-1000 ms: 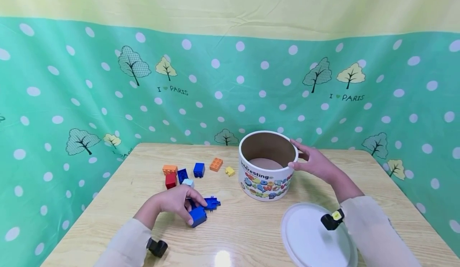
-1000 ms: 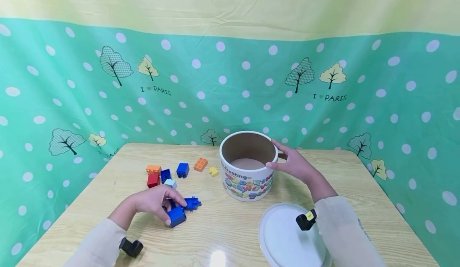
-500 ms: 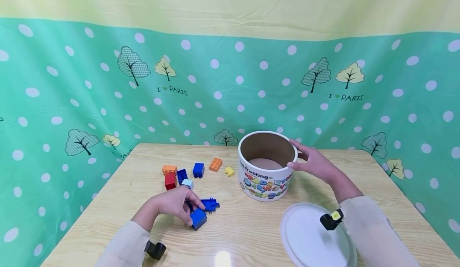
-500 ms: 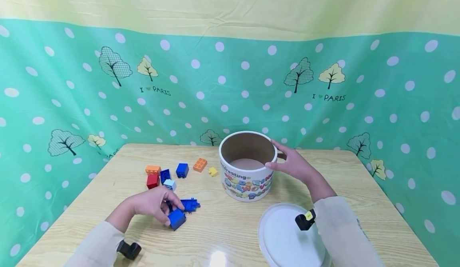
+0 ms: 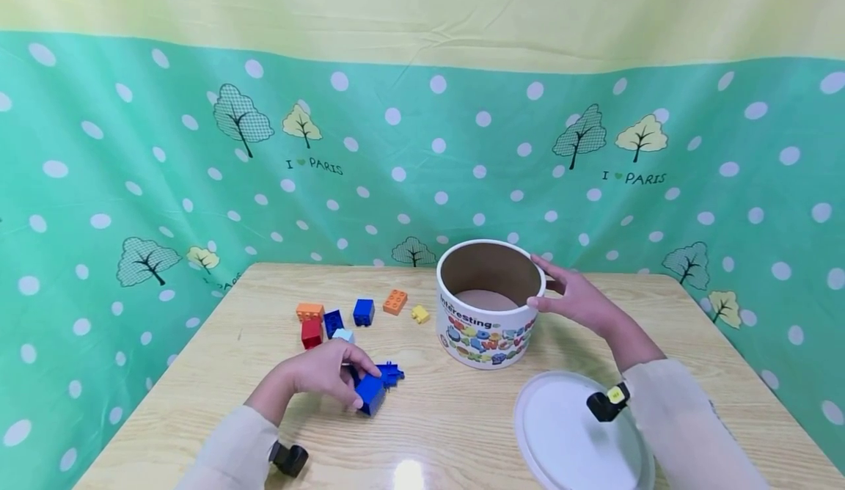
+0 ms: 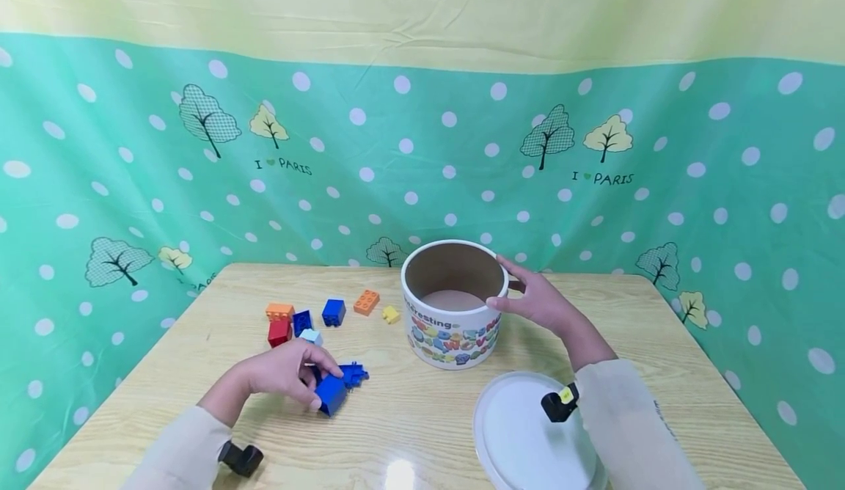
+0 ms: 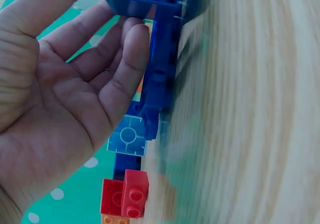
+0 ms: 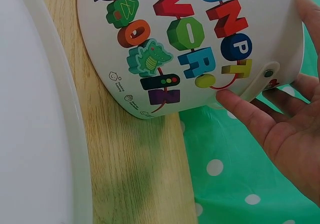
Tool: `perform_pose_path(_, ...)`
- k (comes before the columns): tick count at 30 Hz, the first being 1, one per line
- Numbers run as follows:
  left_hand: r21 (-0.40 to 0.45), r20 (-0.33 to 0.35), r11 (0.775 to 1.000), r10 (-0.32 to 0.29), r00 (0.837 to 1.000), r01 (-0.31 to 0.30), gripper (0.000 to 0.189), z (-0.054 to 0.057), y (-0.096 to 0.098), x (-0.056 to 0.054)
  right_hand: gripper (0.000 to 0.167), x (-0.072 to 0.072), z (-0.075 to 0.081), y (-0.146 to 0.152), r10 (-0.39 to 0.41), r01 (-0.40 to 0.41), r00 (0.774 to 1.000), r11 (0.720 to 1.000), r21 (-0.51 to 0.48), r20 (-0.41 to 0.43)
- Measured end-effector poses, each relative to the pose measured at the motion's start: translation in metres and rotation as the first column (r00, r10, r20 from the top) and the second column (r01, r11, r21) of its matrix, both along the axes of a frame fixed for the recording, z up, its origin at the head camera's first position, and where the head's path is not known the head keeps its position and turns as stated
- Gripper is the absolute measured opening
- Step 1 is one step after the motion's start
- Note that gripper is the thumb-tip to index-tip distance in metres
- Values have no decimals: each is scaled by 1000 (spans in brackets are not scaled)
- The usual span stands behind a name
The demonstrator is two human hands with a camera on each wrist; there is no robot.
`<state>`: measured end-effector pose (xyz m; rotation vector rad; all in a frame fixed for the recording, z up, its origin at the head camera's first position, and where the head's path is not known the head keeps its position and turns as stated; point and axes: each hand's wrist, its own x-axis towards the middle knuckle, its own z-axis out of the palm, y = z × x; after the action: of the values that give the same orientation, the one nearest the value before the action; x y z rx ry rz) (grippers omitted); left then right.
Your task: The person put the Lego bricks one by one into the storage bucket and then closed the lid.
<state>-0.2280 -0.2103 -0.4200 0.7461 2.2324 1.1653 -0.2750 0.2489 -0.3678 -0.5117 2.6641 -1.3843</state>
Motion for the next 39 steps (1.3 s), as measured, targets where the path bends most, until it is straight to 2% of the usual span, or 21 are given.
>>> perform_pose_path(7, 133, -56, 991, 34, 998, -27, 37, 6, 8, -7, 96, -1, -2, 1, -16, 15, 1000, 1000, 6, 11)
perform_pose_path(9, 159, -84, 987, 39, 996, -25, 36, 10, 9, -8, 97, -1, -2, -1, -12, 12, 1000, 1000, 3, 7)
perform_pose_path(13, 197, -93, 980, 47, 995, -28, 36, 17, 16, -11, 96, -1, -3, -1, -11, 12, 1000, 1000, -2, 11)
perform_pose_path(19, 221, 4, 972, 77, 997, -76, 40, 33, 29, -15, 97, -2, -3, -1, -15, 15, 1000, 1000, -1, 20)
perform_pose_path(22, 234, 20, 968, 86, 996, -88, 42, 43, 37, -18, 96, -2, -3, 0, -15, 15, 1000, 1000, -2, 15)
perform_pose_path(29, 287, -53, 957, 52, 997, -34, 43, 58, 51, -27, 95, -2, -4, 0, -8, 8, 1000, 1000, -20, 10)
perform_pose_path(39, 319, -145, 948, 65, 987, -16, 45, 83, 69, -38, 93, -1, -2, 1, 3, -3, 1000, 1000, -22, -1)
